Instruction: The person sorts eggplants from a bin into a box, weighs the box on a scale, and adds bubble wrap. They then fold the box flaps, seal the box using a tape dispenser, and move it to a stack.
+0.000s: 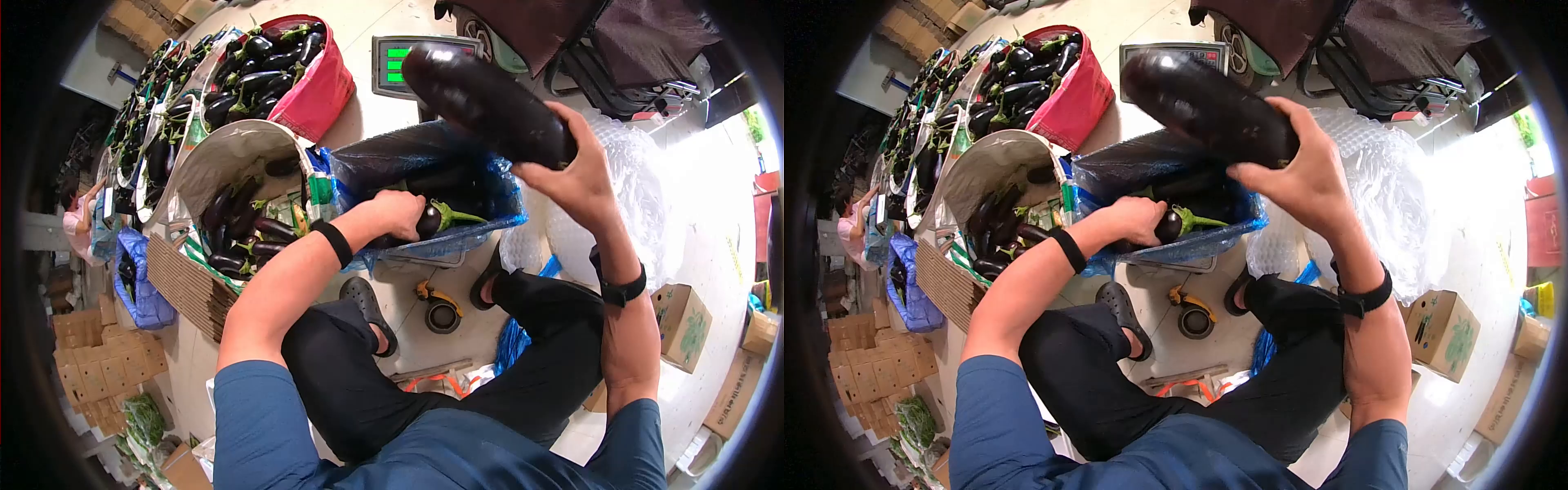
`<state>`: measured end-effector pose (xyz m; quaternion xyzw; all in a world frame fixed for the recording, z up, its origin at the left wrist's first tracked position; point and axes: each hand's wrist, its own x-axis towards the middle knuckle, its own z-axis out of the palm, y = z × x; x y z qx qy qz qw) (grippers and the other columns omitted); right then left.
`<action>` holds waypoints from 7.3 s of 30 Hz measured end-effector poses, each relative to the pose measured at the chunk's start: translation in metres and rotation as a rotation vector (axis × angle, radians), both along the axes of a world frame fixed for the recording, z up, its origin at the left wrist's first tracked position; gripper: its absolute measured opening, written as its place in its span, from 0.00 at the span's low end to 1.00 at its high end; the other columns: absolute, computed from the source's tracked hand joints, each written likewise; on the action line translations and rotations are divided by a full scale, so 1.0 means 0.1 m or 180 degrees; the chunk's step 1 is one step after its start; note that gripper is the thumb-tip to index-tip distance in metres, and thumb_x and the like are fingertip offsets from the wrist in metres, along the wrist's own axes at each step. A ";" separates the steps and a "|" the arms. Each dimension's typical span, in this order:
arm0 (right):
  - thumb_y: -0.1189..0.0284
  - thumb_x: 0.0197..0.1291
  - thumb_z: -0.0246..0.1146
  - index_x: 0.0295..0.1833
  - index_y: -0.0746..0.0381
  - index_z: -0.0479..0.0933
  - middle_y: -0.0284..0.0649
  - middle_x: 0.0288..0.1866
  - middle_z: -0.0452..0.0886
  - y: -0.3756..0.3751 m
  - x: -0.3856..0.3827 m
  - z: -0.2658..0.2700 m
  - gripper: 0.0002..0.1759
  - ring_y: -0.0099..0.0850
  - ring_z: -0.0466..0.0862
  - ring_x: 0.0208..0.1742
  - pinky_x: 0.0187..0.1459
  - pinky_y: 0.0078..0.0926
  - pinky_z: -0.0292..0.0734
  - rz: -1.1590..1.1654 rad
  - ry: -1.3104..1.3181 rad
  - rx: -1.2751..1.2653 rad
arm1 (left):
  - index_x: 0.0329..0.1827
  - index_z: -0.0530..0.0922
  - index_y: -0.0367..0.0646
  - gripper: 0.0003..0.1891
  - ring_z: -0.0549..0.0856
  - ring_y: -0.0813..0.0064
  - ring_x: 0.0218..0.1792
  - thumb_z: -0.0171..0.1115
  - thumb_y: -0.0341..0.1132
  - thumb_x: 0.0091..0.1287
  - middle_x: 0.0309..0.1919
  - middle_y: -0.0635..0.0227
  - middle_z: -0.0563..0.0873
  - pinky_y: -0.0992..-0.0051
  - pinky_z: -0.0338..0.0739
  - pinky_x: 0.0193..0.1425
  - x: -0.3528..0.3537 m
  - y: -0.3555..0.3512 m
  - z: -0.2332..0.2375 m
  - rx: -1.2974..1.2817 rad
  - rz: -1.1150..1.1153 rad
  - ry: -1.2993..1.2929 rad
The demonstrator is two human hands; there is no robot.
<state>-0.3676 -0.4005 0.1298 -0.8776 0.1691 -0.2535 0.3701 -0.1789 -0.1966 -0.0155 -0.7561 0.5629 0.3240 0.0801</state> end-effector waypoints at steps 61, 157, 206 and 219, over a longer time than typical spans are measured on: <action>0.55 0.38 0.80 0.59 0.67 0.78 0.55 0.48 0.87 0.30 0.69 -0.20 0.43 0.53 0.86 0.52 0.55 0.42 0.81 0.1198 0.1697 -0.0623 | 0.78 0.67 0.40 0.39 0.72 0.49 0.75 0.47 0.63 0.76 0.76 0.43 0.70 0.62 0.65 0.78 -0.19 0.08 -0.22 0.0265 0.0470 0.1390; 0.75 0.71 0.64 0.57 0.68 0.83 0.41 0.46 0.89 -0.04 1.31 -0.64 0.14 0.24 0.86 0.40 0.41 0.20 0.81 0.0464 -0.0542 0.1914 | 0.61 0.79 0.31 0.23 0.90 0.53 0.50 0.66 0.37 0.67 0.49 0.45 0.89 0.61 0.83 0.56 0.59 0.06 0.74 -0.4126 0.2808 0.0119; 0.49 0.66 0.69 0.50 0.70 0.85 0.41 0.42 0.89 0.31 1.30 -0.79 0.30 0.30 0.87 0.43 0.48 0.30 0.83 0.1116 0.1899 0.0115 | 0.40 0.87 0.37 0.17 0.88 0.43 0.48 0.64 0.45 0.68 0.43 0.44 0.89 0.54 0.82 0.50 0.05 0.20 -0.38 -0.0861 0.0079 0.0475; 0.81 0.53 0.53 0.51 0.68 0.83 0.59 0.39 0.86 1.18 1.77 -1.22 0.20 0.41 0.85 0.37 0.48 0.37 0.81 0.1754 0.0500 0.0582 | 0.60 0.83 0.35 0.22 0.87 0.56 0.59 0.64 0.37 0.65 0.56 0.48 0.88 0.60 0.80 0.65 0.23 0.33 -0.47 -0.0502 -0.0368 0.0636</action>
